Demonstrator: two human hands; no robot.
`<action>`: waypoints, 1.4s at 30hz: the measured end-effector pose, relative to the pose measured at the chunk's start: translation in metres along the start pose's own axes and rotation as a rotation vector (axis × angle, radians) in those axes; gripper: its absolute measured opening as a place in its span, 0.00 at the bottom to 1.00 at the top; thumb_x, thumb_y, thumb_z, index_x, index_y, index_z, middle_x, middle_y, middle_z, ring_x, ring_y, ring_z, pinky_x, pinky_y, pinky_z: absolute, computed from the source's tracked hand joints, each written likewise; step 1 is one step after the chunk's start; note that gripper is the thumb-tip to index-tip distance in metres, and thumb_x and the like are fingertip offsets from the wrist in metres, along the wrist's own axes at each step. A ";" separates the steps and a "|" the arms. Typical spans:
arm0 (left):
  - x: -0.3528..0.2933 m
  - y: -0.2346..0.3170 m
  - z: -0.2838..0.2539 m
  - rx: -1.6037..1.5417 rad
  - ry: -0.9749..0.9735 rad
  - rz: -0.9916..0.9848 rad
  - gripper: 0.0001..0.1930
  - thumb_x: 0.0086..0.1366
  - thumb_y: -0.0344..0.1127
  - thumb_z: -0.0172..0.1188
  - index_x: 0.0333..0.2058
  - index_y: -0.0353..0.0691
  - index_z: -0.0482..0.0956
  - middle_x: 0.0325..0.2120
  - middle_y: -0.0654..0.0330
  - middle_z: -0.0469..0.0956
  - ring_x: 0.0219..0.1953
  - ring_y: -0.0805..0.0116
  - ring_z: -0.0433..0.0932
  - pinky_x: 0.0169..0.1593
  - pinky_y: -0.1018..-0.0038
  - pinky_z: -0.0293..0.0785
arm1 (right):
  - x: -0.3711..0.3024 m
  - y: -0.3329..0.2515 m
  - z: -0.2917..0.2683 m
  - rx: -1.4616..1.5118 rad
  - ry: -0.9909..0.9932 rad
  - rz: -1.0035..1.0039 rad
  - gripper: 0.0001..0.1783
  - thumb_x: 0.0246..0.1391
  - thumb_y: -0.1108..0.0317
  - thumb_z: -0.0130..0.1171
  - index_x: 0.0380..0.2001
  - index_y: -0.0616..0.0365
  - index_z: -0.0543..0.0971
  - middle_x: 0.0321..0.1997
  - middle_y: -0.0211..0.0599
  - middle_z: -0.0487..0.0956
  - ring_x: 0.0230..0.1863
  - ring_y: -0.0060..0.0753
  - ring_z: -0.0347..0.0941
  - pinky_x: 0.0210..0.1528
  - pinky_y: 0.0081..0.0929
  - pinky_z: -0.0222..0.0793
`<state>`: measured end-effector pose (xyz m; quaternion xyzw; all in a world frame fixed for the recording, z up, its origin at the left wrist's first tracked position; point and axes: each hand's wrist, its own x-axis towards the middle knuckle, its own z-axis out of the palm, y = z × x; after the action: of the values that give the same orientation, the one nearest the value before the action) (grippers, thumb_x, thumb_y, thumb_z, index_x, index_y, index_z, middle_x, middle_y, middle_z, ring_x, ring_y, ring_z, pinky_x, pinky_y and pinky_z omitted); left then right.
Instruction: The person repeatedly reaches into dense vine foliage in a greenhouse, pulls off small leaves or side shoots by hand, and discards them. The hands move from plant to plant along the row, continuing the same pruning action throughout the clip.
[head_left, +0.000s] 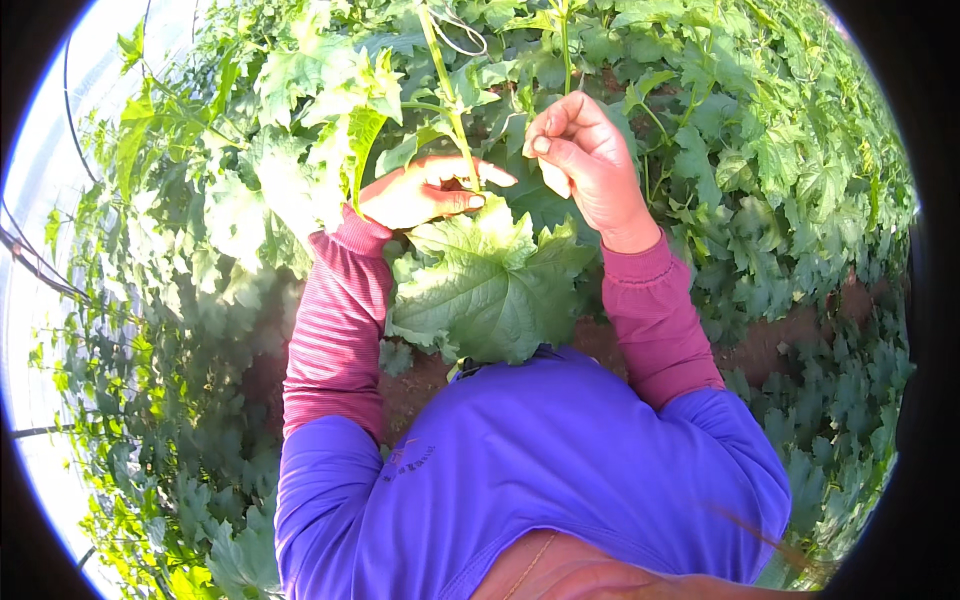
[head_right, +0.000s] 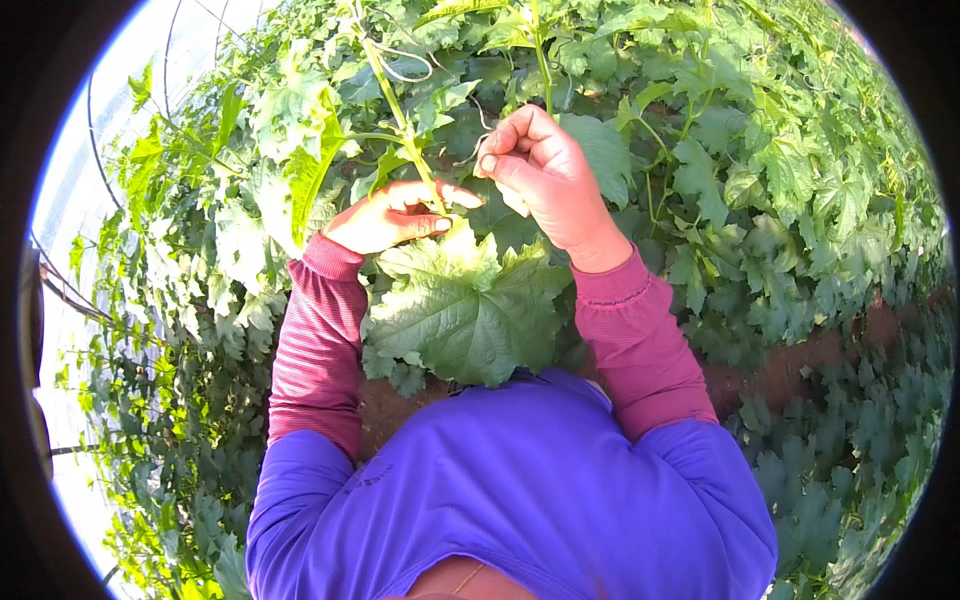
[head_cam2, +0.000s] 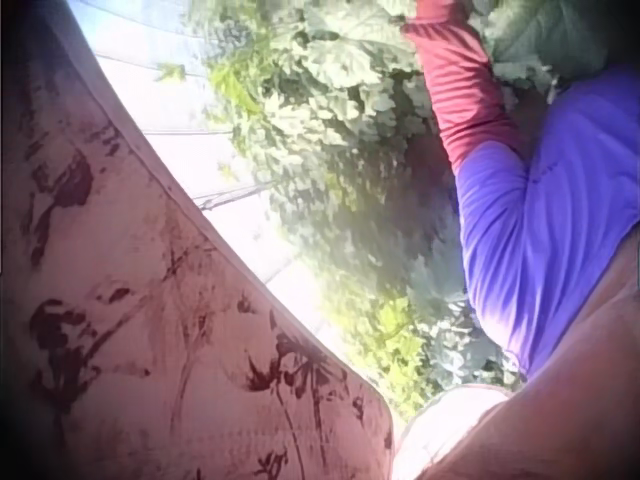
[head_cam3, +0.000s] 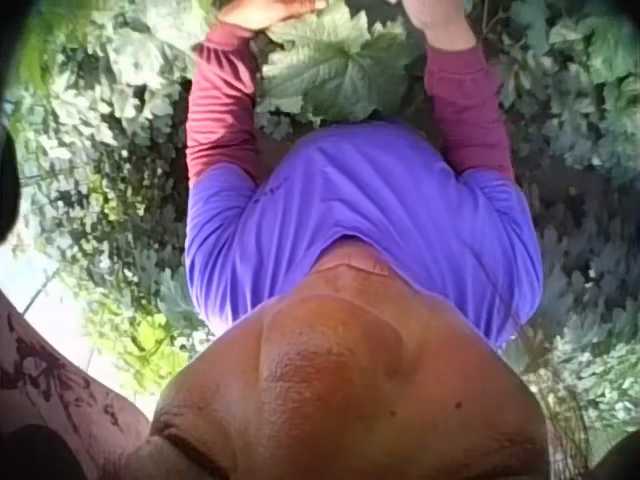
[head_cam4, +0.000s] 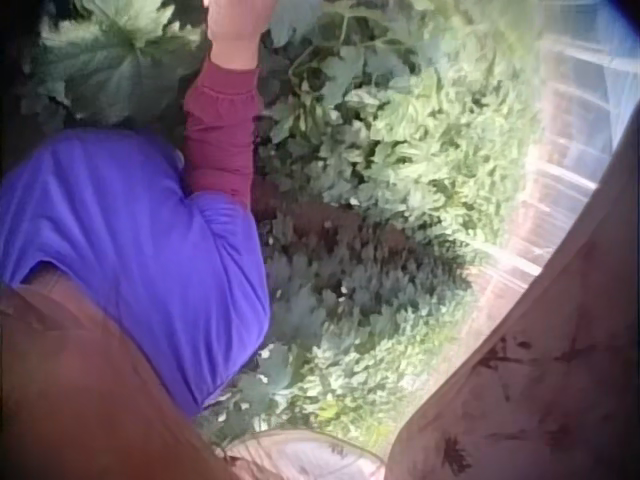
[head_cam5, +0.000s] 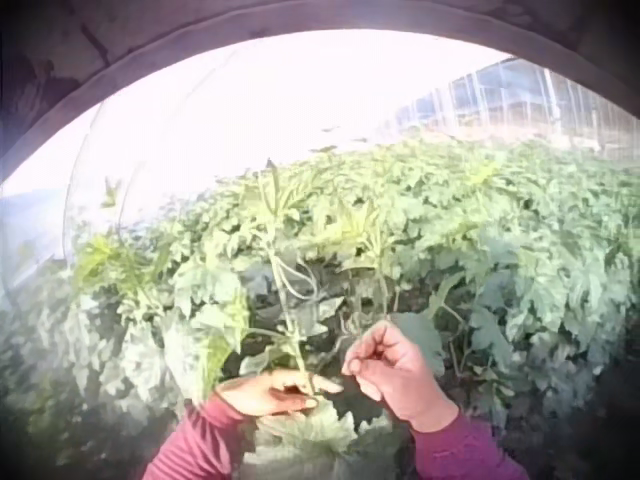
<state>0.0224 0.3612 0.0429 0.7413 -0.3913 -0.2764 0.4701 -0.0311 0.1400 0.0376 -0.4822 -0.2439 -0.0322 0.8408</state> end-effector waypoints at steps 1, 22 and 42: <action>-0.003 0.006 -0.004 0.030 -0.046 -0.053 0.15 0.62 0.25 0.54 0.49 0.40 0.72 0.40 0.66 0.74 0.39 0.79 0.70 0.42 0.80 0.69 | -0.008 0.009 -0.004 0.023 0.054 0.056 0.08 0.50 0.80 0.53 0.31 0.56 0.67 0.31 0.32 0.73 0.19 0.11 0.62 0.17 0.11 0.57; -0.008 -0.130 0.020 -0.641 1.150 0.620 0.11 0.62 0.30 0.52 0.42 0.35 0.70 0.31 0.60 0.75 0.31 0.73 0.73 0.36 0.77 0.72 | -0.017 0.153 -0.087 0.473 0.608 0.309 0.09 0.50 0.75 0.51 0.34 0.49 0.67 0.31 0.31 0.73 0.22 0.22 0.60 0.21 0.20 0.55; 0.304 -0.043 -0.120 -0.365 0.653 0.162 0.14 0.64 0.32 0.52 0.46 0.30 0.70 0.34 0.56 0.76 0.28 0.68 0.78 0.33 0.78 0.76 | -0.035 -0.016 -0.275 -0.386 0.974 -0.133 0.11 0.54 0.75 0.53 0.41 0.65 0.73 0.45 0.44 0.77 0.44 0.34 0.74 0.39 0.28 0.72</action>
<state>0.2940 0.1739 0.0391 0.6611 -0.2228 -0.0526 0.7145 0.0376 -0.1019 -0.0791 -0.5411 0.1556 -0.3501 0.7487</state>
